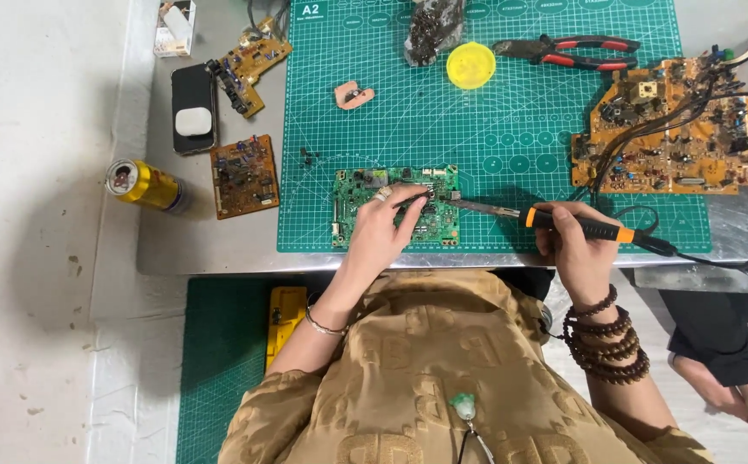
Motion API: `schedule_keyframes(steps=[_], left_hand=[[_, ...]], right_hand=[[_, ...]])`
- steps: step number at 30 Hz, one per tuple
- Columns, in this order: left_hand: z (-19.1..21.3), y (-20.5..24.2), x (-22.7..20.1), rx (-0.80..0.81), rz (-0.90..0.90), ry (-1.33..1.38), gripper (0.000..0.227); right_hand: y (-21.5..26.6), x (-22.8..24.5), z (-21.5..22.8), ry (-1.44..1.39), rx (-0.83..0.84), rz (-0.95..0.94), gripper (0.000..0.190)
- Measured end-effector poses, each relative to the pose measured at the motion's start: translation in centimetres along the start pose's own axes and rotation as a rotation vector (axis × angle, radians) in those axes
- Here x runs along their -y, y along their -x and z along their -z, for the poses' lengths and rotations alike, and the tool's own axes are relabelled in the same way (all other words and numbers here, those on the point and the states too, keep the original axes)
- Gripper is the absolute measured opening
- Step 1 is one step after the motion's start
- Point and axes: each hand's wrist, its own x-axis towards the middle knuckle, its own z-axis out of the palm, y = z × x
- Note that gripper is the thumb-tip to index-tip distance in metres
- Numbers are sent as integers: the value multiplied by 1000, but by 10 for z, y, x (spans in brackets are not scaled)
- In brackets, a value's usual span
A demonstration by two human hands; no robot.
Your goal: The person uses a soldering iron to work on a green circuit board placed on a cutting mat. They hold the board steady with their left hand while applying the soldering iron with their right hand to various components on the board.
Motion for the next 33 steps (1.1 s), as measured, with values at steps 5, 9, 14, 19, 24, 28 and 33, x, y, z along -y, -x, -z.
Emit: schedule_keyframes(steps=[5,9,14,19,24,28,33], left_hand=[[-2,1,3,-4,7,-13,15],[-1,-1,-1,-6,15,-4,15],[0,-1,-2,-11,5,-13,15],[-1,2,3,-6,14,3,15],[-1,1,2,-5,13,3,15],[2,-3,-6,-4,8,-12,15],[0,-1,-3,-4,4,-6,15]], right_hand=[[0,-4,0,-5,-29,-23,22],[0,-6,0,-9,-40,-20,22],[0,-1,-2,1,-36,-35,21],[0,-6,2,-7,-23,-37,22],[0,-5,2,-12,-17,-43,22],[-1,-7,3,-20,-15,-50,21],[0,-13,5,-60,-36,-65,22]])
